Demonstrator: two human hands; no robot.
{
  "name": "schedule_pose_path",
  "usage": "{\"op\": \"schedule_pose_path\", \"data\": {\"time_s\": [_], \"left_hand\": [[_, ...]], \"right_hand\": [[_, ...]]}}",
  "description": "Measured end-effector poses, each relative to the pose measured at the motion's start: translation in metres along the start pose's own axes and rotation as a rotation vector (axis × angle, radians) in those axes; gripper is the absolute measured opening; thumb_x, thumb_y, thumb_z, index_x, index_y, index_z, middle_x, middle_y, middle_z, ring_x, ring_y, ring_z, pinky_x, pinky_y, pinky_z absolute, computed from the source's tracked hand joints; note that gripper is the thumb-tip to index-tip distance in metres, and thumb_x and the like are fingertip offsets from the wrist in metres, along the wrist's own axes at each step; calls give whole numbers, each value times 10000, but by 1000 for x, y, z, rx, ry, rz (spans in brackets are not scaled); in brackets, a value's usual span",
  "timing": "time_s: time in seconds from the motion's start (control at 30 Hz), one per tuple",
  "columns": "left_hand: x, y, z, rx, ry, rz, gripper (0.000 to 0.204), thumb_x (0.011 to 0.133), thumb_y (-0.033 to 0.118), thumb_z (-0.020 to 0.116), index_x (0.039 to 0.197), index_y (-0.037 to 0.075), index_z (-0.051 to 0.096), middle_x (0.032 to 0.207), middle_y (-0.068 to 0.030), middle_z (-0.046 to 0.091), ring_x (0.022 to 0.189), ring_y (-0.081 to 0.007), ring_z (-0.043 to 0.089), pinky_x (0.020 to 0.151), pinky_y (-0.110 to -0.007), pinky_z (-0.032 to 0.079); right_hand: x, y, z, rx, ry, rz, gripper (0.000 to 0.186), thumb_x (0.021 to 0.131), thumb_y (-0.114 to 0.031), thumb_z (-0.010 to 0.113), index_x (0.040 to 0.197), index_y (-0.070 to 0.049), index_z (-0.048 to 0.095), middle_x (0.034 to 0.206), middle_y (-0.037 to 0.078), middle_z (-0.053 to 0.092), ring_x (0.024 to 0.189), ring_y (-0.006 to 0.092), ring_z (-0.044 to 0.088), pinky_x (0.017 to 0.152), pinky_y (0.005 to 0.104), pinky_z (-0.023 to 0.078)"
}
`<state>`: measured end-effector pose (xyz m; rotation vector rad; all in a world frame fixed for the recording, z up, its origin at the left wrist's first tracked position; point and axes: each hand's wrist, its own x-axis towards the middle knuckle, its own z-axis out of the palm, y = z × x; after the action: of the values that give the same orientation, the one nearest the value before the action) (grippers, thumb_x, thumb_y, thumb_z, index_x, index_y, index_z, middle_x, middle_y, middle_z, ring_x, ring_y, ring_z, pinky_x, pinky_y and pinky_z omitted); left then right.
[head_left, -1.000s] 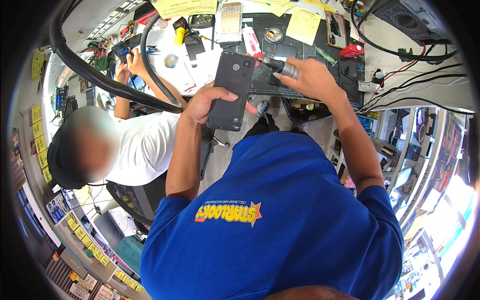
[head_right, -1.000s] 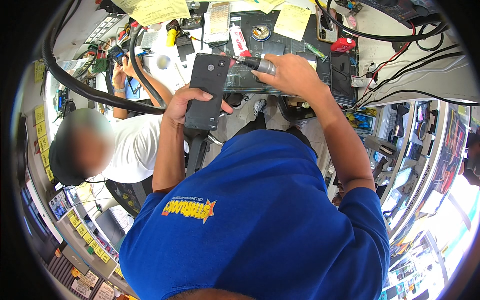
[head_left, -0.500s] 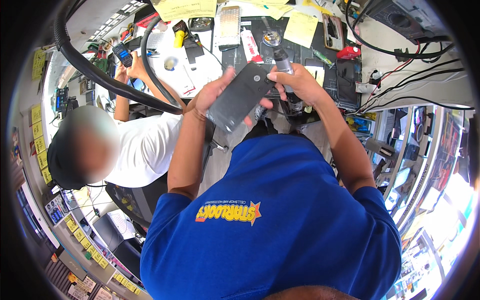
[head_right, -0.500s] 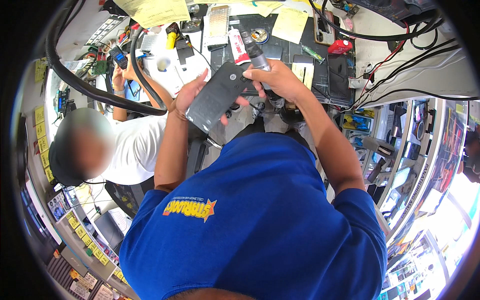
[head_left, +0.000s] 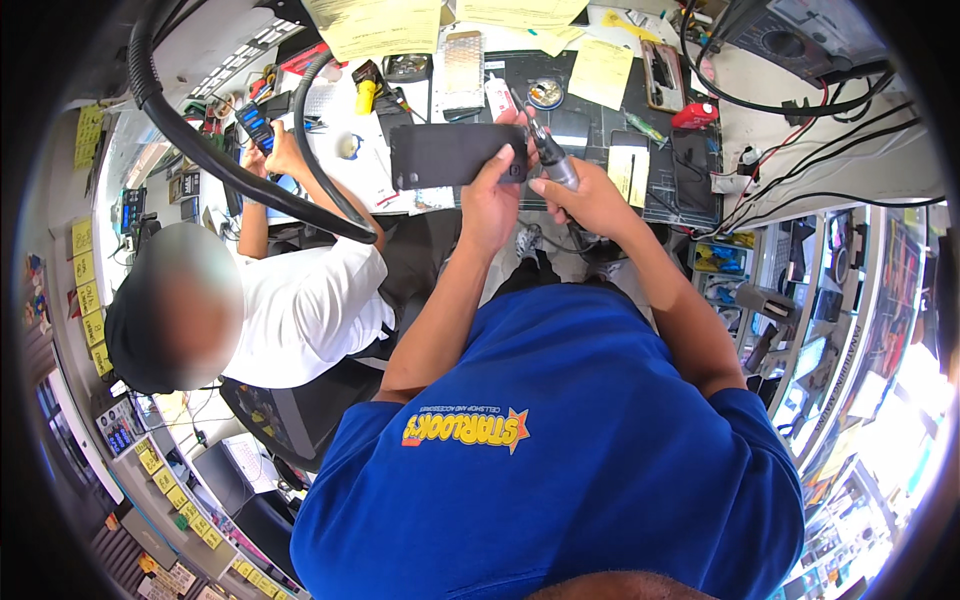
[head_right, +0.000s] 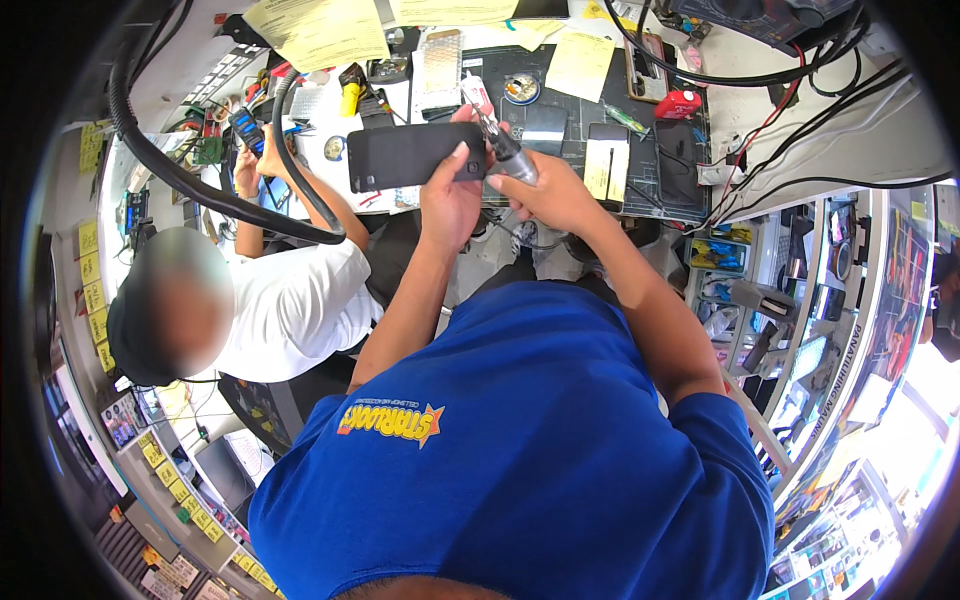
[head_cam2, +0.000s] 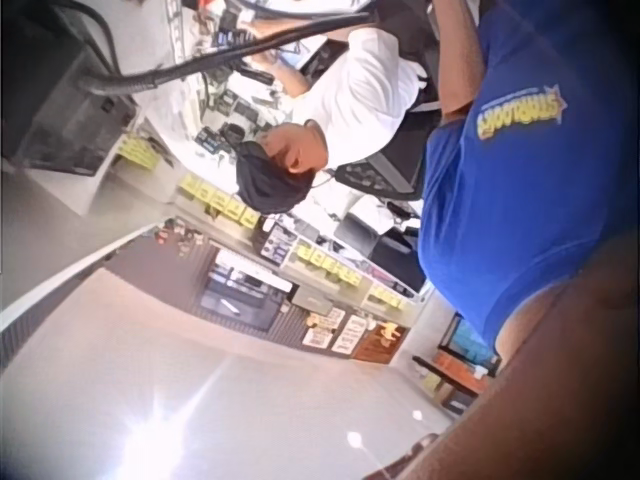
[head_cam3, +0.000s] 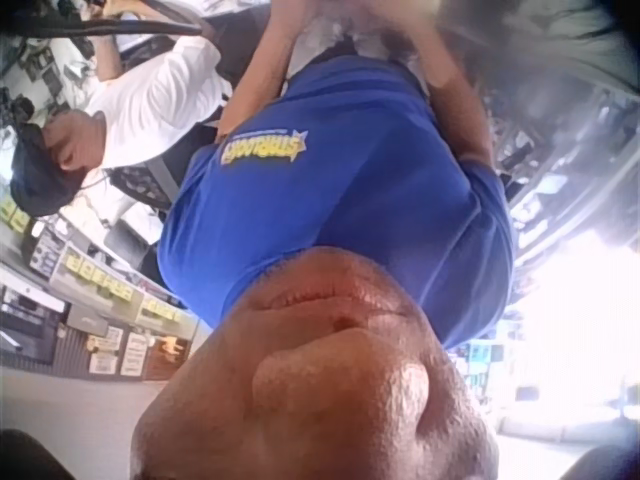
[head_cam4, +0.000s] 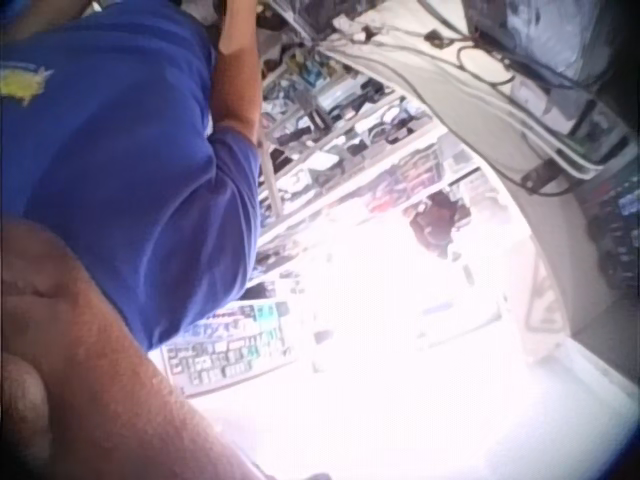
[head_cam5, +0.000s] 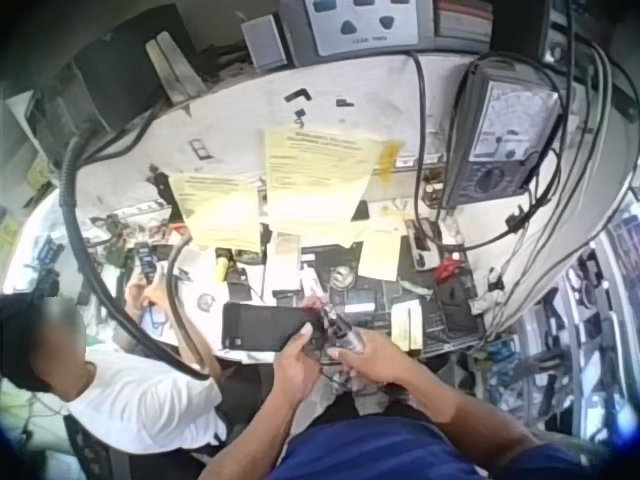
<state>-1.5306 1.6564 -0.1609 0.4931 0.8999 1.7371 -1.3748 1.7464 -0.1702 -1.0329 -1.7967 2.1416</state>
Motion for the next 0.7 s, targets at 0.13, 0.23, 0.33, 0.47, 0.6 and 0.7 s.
{"op": "schedule_pose_path", "data": {"time_s": [0.13, 0.23, 0.33, 0.47, 0.6, 0.7], "left_hand": [[15, 13, -12, -36, 98, 92, 610, 1106, 176, 509, 1655, -19, 327, 1642, -221, 482, 1508, -365, 507, 1218, -439, 439], [18, 20, -18, -43, 84, 62, 607, 1106, 173, 504, 1647, -38, 331, 1642, -258, 469, 1528, -374, 485, 1251, -461, 416], [16, 20, -19, -49, 63, 14, 609, 1104, 173, 496, 1635, -73, 328, 1649, -290, 445, 1542, -384, 463, 1290, -486, 376], [13, 16, -25, -84, 63, 5, 607, 1104, 173, 488, 1624, -94, 326, 1650, -308, 432, 1556, -397, 438, 1309, -500, 352], [13, 15, -24, -135, 88, -5, 595, 1108, 163, 481, 1620, -98, 328, 1654, -319, 420, 1568, -403, 415, 1317, -505, 341], [13, 14, -24, -148, 88, -2, 586, 1109, 151, 474, 1620, -98, 328, 1659, -319, 414, 1573, -404, 408, 1315, -503, 346]], "right_hand": [[1, 19, -9, -550, 125, -34, 527, 957, -508, 738, 1158, -21, 717, 822, 223, 741, 784, 375, 747, 770, 480, 591], [-2, 12, -5, -694, 166, -41, 519, 959, -500, 706, 1162, -23, 721, 888, 285, 750, 888, 482, 739, 818, 541, 583], [2, 16, -6, -724, 205, -46, 478, 956, -463, 722, 1122, -15, 708, 884, 296, 740, 869, 497, 729, 797, 541, 573], [6, 17, -11, -787, 203, -35, 466, 938, -431, 717, 1151, -18, 709, 901, 303, 741, 896, 507, 725, 820, 562, 573], [6, 24, -10, -827, 215, -50, 523, 911, -429, 700, 1248, -29, 717, 934, 300, 757, 929, 486, 745, 876, 560, 594], [2, 23, -8, -830, 189, -31, 532, 909, -428, 696, 1255, -23, 709, 943, 302, 757, 931, 490, 743, 882, 557, 595]]}}
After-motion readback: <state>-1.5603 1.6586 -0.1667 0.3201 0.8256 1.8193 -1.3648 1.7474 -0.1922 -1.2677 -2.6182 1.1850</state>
